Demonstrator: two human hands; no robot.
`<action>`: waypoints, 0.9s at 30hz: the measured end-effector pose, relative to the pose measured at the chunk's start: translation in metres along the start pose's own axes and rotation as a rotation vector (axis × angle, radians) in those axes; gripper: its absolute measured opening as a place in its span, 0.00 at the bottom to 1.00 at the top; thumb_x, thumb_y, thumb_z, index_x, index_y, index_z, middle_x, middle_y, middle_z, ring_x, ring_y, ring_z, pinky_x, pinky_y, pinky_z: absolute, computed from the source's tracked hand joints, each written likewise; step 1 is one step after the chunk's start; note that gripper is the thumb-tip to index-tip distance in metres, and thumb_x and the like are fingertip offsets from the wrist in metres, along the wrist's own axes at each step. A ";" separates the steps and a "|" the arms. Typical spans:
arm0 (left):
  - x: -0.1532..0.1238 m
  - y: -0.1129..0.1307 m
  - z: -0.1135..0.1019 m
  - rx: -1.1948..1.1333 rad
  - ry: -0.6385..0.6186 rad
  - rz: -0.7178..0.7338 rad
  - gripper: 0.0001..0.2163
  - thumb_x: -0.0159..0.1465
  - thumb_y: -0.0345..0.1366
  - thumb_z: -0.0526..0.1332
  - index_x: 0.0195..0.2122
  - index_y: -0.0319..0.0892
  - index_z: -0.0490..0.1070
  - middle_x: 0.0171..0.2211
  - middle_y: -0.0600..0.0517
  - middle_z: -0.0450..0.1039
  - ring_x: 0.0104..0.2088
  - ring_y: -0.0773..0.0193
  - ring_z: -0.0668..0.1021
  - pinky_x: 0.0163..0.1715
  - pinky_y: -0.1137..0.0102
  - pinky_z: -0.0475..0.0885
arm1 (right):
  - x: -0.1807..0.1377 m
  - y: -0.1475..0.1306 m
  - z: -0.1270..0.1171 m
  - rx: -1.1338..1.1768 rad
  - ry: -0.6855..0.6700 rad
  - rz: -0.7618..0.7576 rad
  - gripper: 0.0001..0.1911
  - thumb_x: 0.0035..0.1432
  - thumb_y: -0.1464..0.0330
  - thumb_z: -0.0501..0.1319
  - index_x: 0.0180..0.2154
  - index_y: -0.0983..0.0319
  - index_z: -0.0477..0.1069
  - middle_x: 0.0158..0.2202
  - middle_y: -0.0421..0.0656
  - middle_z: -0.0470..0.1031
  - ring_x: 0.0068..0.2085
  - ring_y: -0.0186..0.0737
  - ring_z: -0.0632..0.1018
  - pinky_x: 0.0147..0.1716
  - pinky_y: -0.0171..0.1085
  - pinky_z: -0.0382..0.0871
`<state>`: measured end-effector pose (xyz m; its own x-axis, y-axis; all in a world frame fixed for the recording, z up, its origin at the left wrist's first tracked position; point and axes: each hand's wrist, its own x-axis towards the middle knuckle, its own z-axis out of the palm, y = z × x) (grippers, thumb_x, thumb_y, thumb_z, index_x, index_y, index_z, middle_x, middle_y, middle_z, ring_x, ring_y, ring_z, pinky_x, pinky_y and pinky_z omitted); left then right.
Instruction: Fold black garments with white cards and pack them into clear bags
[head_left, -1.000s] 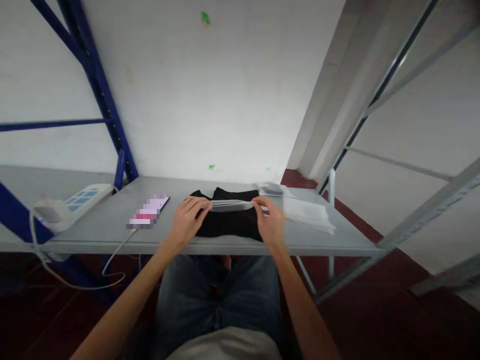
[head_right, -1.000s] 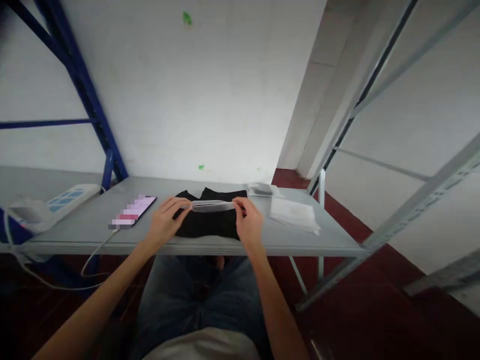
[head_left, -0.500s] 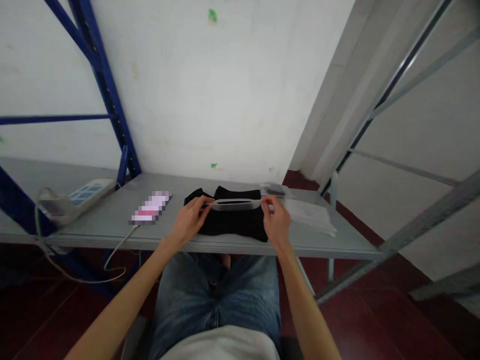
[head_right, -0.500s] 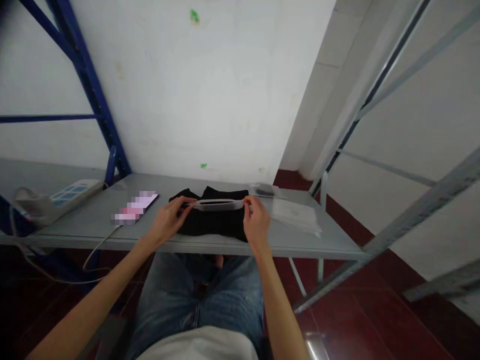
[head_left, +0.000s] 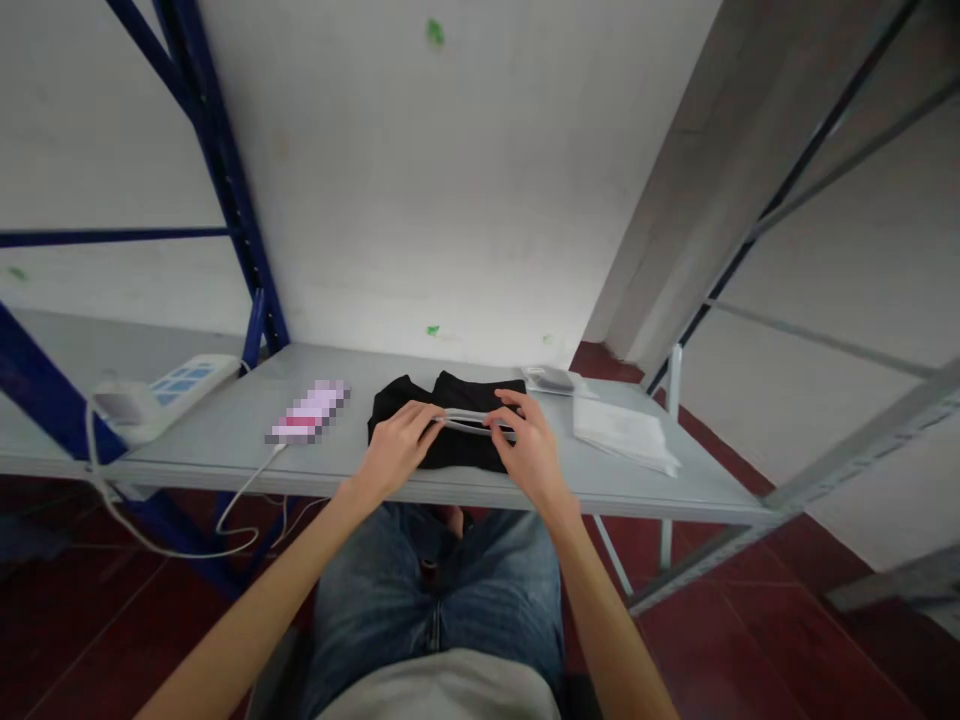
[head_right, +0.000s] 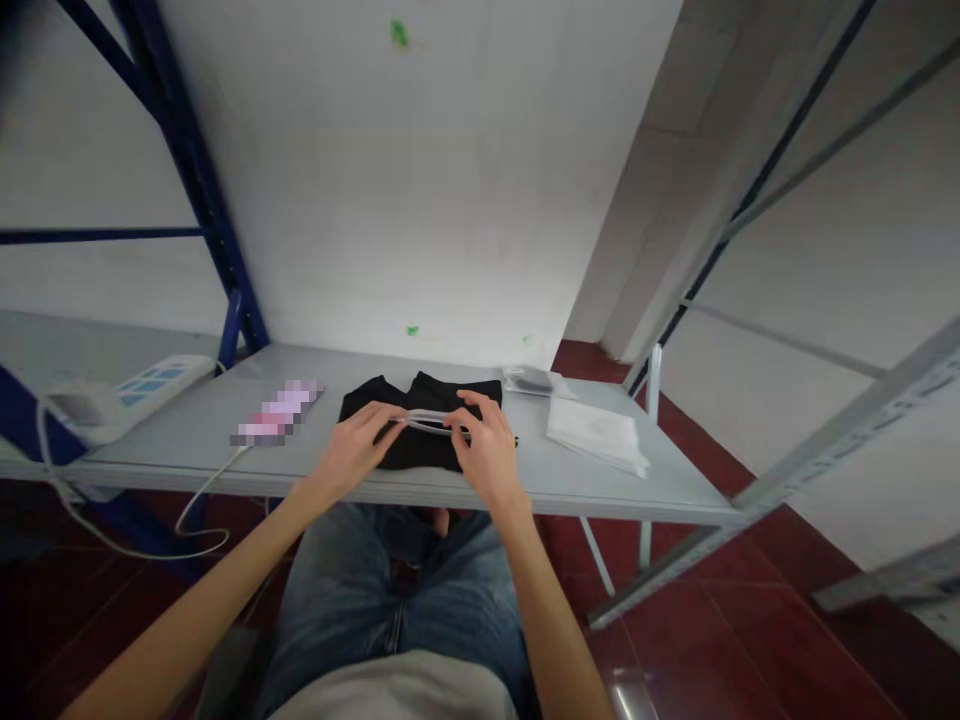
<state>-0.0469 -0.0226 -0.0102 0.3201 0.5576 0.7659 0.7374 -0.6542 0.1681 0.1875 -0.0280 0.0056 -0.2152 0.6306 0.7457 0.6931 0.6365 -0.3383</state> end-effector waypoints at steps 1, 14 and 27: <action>0.000 0.000 0.000 0.002 0.002 0.001 0.08 0.76 0.37 0.55 0.47 0.46 0.73 0.43 0.49 0.80 0.45 0.59 0.82 0.44 0.67 0.77 | 0.000 0.001 -0.001 -0.012 -0.023 -0.006 0.13 0.65 0.74 0.58 0.39 0.55 0.80 0.59 0.47 0.75 0.58 0.49 0.76 0.59 0.52 0.73; -0.001 0.003 -0.001 0.012 -0.073 0.102 0.08 0.76 0.37 0.55 0.49 0.46 0.73 0.47 0.48 0.80 0.48 0.59 0.81 0.46 0.67 0.78 | -0.010 0.002 0.002 -0.197 -0.285 0.019 0.27 0.56 0.71 0.72 0.58 0.56 0.76 0.71 0.52 0.63 0.64 0.60 0.72 0.58 0.60 0.73; -0.002 -0.002 -0.003 -0.057 -0.104 0.134 0.08 0.75 0.35 0.56 0.52 0.47 0.73 0.48 0.47 0.78 0.49 0.57 0.80 0.50 0.62 0.78 | -0.009 0.002 0.015 -0.197 -0.155 0.026 0.17 0.62 0.75 0.62 0.51 0.56 0.79 0.63 0.50 0.72 0.59 0.57 0.74 0.56 0.57 0.73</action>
<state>-0.0506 -0.0243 -0.0101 0.4755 0.5111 0.7160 0.6501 -0.7525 0.1055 0.1799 -0.0257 -0.0103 -0.2884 0.7158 0.6360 0.8169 0.5304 -0.2265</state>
